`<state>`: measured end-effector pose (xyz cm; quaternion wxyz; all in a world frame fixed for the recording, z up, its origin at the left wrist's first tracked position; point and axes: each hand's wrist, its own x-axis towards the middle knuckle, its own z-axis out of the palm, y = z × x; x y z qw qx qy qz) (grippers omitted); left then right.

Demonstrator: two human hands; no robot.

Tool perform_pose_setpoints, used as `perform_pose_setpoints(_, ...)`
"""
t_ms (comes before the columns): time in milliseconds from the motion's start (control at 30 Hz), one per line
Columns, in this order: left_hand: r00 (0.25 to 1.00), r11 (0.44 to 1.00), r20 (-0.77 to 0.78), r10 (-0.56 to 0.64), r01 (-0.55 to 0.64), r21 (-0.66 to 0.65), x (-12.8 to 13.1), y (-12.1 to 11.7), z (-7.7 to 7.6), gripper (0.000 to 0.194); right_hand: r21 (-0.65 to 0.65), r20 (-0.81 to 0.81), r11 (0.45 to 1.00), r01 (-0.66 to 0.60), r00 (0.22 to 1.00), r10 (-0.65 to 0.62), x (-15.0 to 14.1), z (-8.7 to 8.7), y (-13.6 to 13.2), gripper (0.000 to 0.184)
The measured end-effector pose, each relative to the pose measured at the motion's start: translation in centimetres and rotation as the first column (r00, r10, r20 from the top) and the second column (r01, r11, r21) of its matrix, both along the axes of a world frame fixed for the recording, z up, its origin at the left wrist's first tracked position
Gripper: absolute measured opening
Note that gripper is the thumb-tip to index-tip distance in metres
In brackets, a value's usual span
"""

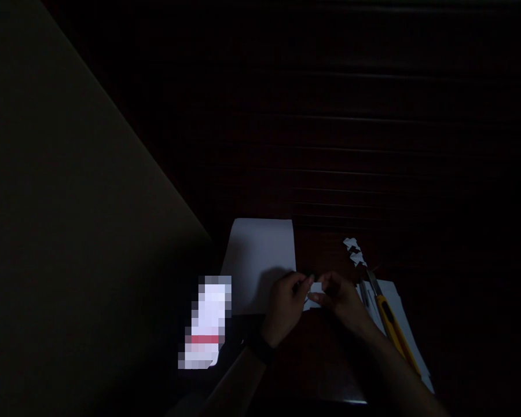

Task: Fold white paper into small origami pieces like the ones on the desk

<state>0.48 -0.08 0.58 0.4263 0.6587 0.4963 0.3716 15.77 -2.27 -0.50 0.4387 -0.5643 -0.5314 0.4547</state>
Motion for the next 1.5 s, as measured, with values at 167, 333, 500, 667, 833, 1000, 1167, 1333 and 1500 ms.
perform_pose_setpoints(167, 0.999, 0.999, 0.006, -0.047, 0.047, 0.004, 0.0, 0.0, 0.1, 0.03, -0.024, -0.039, 1.0, -0.003, 0.999, 0.002, 0.1, -0.2, 0.0, 0.032)
perform_pose_setpoints(333, 0.993, 0.993, 0.033, -0.117, 0.117, -0.003, 0.0, -0.1, 0.5, 0.026, -0.003, 0.058, 1.0, 0.0, 0.998, 0.001, 0.3, 0.2, 0.1, 0.028)
perform_pose_setpoints(500, 0.985, 0.985, 0.053, -0.166, 0.168, -0.034, 0.0, -0.2, 0.3, 0.019, -0.01, 0.011, 1.0, -0.012, 1.0, 0.012, 0.0, 0.2, -0.2, 0.027)
perform_pose_setpoints(667, 0.99, 0.987, 0.03, -0.14, 0.142, -0.074, -0.2, -0.3, -0.8, 0.02, -0.04, 0.044, 0.994, -0.101, 0.994, 0.103, 0.3, 0.4, -0.1, 0.03)
perform_pose_setpoints(833, 0.995, 0.985, 0.019, -0.093, 0.095, -0.144, -0.2, -0.5, -1.6, 0.027, -0.057, 0.081, 0.99, -0.127, 0.988, 0.131, 0.9, 0.9, 0.0, 0.034)
perform_pose_setpoints(1000, 0.988, 0.967, 0.106, -0.112, 0.133, -0.216, -0.2, -0.3, -1.3, 0.031, -0.047, 0.123, 0.995, -0.085, 0.988, 0.091, 0.7, 1.3, -0.1, 0.028)
perform_pose_setpoints(1167, 0.966, 0.953, 0.237, 0.1, -0.025, -0.301, -0.4, 0.2, -0.5, 0.032, 0.057, 0.001, 0.998, 0.014, 1.0, -0.014, 0.3, 2.2, 0.0, 0.033)
perform_pose_setpoints(1333, 0.844, 0.873, 0.419, 0.334, -0.11, -0.475, -0.6, 0.3, -0.5, 0.036, 0.153, 0.09, 0.988, 0.014, 0.996, -0.028, -0.2, 2.8, -0.5, 0.034)
perform_pose_setpoints(1500, 0.768, 0.872, 0.517, 0.378, -0.108, -0.478, -0.5, 0.2, -0.7, 0.038, 0.278, 0.279, 0.951, -0.132, 0.959, 0.051, -1.0, 2.5, -1.0, 0.039)
